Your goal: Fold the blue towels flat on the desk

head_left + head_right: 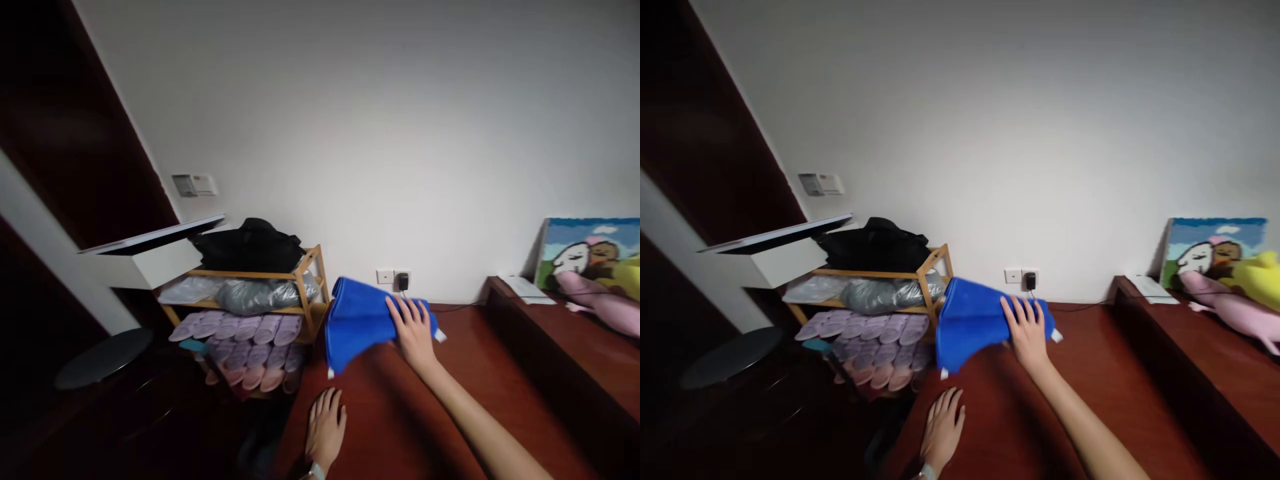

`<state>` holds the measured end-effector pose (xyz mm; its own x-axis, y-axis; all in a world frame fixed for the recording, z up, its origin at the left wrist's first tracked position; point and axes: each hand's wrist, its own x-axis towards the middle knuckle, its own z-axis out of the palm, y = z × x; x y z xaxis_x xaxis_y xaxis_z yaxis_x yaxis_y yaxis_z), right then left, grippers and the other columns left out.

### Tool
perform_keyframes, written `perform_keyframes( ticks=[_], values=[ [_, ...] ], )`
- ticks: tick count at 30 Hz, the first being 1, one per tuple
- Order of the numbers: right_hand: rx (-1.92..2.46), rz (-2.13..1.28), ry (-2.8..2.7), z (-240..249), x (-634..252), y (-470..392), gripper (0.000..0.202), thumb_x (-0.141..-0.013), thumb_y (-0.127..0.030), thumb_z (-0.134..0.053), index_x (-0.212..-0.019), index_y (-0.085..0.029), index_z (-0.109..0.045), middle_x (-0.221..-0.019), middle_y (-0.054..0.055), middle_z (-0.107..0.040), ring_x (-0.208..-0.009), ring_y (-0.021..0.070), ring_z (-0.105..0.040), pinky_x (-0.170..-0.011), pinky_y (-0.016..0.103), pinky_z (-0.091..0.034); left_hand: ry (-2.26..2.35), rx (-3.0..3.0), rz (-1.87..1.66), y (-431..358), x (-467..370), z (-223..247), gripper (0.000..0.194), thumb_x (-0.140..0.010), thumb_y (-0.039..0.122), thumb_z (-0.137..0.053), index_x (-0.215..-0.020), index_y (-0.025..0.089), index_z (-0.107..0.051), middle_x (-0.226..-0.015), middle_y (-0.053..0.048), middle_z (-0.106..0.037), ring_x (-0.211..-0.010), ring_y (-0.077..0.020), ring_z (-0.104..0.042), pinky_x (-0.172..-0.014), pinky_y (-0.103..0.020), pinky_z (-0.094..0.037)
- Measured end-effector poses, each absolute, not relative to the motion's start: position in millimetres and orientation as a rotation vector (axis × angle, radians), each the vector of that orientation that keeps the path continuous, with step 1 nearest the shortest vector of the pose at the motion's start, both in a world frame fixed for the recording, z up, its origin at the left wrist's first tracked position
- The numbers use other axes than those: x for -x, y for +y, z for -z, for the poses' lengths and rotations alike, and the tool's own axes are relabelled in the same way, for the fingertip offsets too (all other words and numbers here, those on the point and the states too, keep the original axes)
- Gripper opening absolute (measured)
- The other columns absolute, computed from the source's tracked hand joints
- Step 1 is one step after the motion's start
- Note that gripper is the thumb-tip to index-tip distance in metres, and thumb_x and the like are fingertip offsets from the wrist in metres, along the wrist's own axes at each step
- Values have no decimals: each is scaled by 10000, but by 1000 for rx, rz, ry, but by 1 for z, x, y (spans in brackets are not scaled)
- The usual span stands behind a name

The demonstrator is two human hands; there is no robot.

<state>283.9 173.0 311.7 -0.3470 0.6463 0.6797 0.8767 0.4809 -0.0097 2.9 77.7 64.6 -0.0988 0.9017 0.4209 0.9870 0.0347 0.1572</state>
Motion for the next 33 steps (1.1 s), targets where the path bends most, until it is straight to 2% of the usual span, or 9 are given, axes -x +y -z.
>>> perform_keyframes(
  ticks=[3, 6, 9, 15, 19, 25, 33],
  values=[
    [1406, 384, -2161, -270, -231, 248, 779, -912, -381, -622, -1628, -236, -351, -1672, 127, -408, -1512, 377, -330, -1247, 605, -161, -2102, 2003, 608, 76, -2, -56, 444, -987, 250, -462, -1388, 262, -655, -1464, -48, -667, -1369, -246, -577, -1172, -463, -448],
    [1535, 208, -2266, -209, -209, 272, 548, -942, -319, -543, -1482, -227, -556, -1614, 128, -492, -1452, 354, -403, -1224, 558, -218, -2113, 2003, 621, 75, -2, -52, 445, -990, 249, -469, -1399, 265, -646, -1471, -51, -662, -1375, -259, -572, -1177, -478, -446],
    [1602, 45, -2391, -161, -204, 270, 450, -944, -266, -506, -1372, -238, -642, -1570, 123, -530, -1377, 324, -458, -1177, 482, -285, -2119, 2017, 637, 75, -2, -51, 451, -987, 255, -484, -1412, 274, -635, -1482, -49, -652, -1383, -272, -566, -1185, -490, -440],
    [1618, -99, -2493, -131, -192, 297, 451, -971, -262, -468, -1390, -220, -628, -1508, 144, -561, -1304, 301, -491, -1096, 417, -344, -2156, 2040, 646, 74, -3, -54, 456, -994, 261, -474, -1424, 271, -624, -1491, -55, -642, -1393, -282, -555, -1189, -508, -440],
    [1646, -179, -2513, -121, -180, 320, 519, -1000, -258, -420, -1506, -225, -535, -1462, 137, -603, -1287, 264, -516, -1060, 369, -371, -2176, 2028, 644, 74, -3, -54, 457, -986, 256, -482, -1420, 277, -625, -1484, -54, -646, -1391, -279, -556, -1187, -503, -441],
    [1742, -195, -2473, -100, -176, 309, 559, -1031, -179, -269, -1540, -199, -500, -1472, 151, -593, -1294, 261, -528, -1076, 375, -372, -2163, 2046, 657, 72, -5, -62, 440, -993, 253, -475, -1405, 269, -631, -1469, -58, -651, -1381, -273, -556, -1181, -501, -440],
    [1749, -144, -2456, -92, -193, 286, 539, -1068, -267, -261, -1555, -215, -485, -1458, 162, -580, -1315, 282, -503, -1109, 398, -357, -2185, 2046, 666, 70, -10, -68, 449, -976, 233, -494, -1401, 267, -634, -1478, -61, -638, -1389, -276, -539, -1191, -506, -423]
  ],
)
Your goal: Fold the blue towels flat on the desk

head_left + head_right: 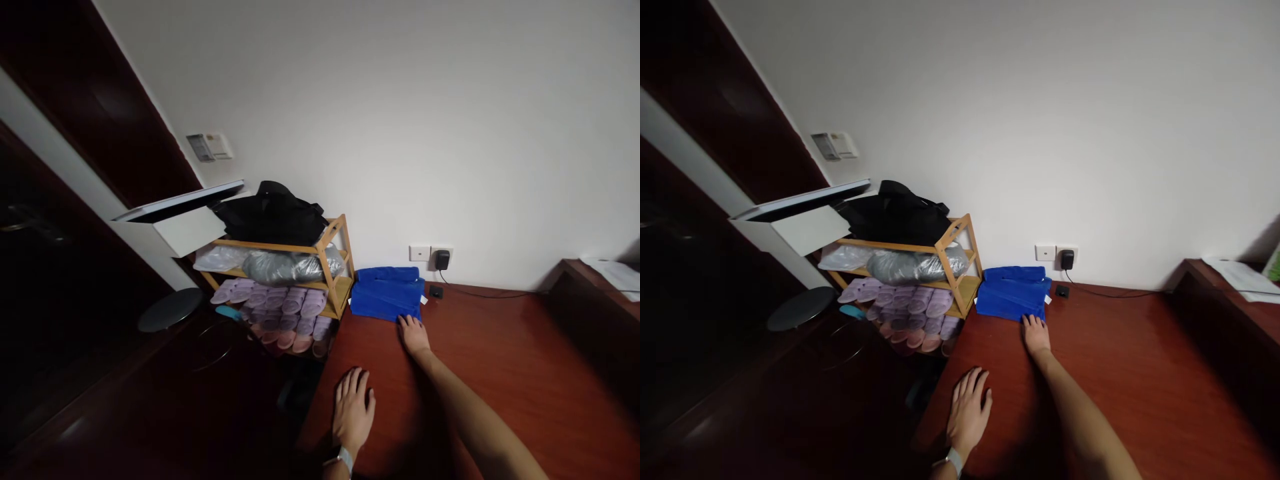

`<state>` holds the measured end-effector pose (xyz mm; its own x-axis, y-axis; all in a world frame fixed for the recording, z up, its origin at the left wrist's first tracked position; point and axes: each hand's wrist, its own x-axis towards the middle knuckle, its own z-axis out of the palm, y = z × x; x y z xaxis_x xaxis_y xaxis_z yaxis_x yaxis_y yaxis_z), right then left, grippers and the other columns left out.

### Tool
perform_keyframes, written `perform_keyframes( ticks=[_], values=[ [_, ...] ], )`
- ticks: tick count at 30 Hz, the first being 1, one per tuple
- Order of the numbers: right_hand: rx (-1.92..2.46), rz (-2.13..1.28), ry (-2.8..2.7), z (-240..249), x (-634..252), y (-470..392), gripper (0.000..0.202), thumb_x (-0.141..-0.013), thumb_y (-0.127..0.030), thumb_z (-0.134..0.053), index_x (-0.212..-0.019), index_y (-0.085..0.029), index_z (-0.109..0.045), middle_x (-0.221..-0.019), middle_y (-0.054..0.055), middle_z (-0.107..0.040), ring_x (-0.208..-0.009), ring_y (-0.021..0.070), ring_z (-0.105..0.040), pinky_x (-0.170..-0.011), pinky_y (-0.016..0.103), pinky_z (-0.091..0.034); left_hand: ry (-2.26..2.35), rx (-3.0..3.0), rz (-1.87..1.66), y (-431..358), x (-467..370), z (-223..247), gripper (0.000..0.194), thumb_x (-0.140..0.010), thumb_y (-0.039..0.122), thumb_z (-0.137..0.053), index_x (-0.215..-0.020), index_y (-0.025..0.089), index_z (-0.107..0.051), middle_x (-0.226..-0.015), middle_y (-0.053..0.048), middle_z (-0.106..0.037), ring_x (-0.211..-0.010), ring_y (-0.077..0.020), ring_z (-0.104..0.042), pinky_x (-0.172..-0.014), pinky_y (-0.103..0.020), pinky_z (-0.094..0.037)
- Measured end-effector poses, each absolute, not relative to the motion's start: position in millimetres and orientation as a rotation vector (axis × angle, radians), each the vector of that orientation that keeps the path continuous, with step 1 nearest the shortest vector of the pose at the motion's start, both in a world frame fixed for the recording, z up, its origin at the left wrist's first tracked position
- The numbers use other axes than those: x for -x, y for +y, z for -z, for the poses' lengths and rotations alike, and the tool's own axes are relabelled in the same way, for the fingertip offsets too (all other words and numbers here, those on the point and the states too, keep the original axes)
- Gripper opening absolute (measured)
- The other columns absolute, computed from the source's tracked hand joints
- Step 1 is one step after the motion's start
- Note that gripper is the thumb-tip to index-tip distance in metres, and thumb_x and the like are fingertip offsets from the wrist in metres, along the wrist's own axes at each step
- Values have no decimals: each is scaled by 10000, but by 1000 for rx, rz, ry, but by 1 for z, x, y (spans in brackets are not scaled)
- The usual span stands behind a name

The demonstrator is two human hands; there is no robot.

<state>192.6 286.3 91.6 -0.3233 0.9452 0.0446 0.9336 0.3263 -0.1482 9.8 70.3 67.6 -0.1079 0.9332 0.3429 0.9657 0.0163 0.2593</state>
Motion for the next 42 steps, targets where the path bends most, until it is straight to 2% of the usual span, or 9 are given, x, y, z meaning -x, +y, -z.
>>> perform_keyframes(
  ticks=[5, 19, 25, 29, 33, 37, 42],
  values=[
    [1759, -126, -2453, -91, -194, 281, 566, -1033, -148, -279, -1543, -261, -497, -1451, 129, -590, -1310, 257, -506, -1103, 379, -352, -2189, 2029, 674, 71, -9, -67, 456, -966, 224, -498, -1398, 273, -637, -1473, -64, -640, -1382, -280, -544, -1183, -506, -430],
    [1766, -128, -2483, -102, -197, 258, 518, -1007, -102, -281, -1384, -244, -608, -1414, 145, -615, -1264, 283, -538, -966, 431, -445, -2193, 2037, 691, 71, -10, -65, 461, -969, 224, -486, -1405, 271, -628, -1473, -65, -636, -1391, -273, -530, -1193, -516, -411],
    [1701, -147, -2502, -105, -223, 197, 438, -1060, -229, -300, -1301, -242, -666, -1339, 135, -676, -1230, 273, -609, -988, 392, -479, -2174, 2041, 695, 73, -8, -65, 443, -981, 232, -477, -1394, 263, -636, -1476, -71, -640, -1390, -267, -538, -1188, -500, -419],
    [1676, -204, -2485, -95, -247, 141, 431, -1005, -129, -354, -1221, -270, -700, -1254, 96, -730, -1118, 226, -700, -926, 309, -525, -2158, 2035, 684, 75, -8, -63, 436, -982, 238, -482, -1387, 249, -642, -1472, -75, -649, -1388, -263, -547, -1183, -491, -425],
    [1659, -355, -2444, -78, -273, 95, 394, -951, -119, -442, -1219, -275, -686, -1119, 82, -781, -964, 237, -767, -813, 304, -568, -2159, 2034, 707, 78, -6, -63, 422, -977, 248, -487, -1359, 245, -666, -1455, -80, -666, -1368, -270, -571, -1164, -495, -445],
    [1676, -356, -2359, -74, -297, 70, 396, -913, -127, -525, -1265, -263, -647, -1080, 97, -799, -931, 265, -785, -779, 319, -576, -2199, 2047, 888, 80, -6, -77, 395, -944, 228, -487, -1260, 230, -723, -1401, -96, -703, -1342, -280, -596, -1165, -508, -447],
    [1660, -405, -2335, -90, -315, 53, 239, -948, -169, -522, -1150, -227, -633, -1083, 105, -792, -986, 243, -774, -827, 293, -542, -2437, 1983, 1266, 63, -24, -98, 348, -914, 253, -463, -1061, 206, -775, -1175, -128, -792, -1171, -293, -701, -1101, -501, -504]
  ],
)
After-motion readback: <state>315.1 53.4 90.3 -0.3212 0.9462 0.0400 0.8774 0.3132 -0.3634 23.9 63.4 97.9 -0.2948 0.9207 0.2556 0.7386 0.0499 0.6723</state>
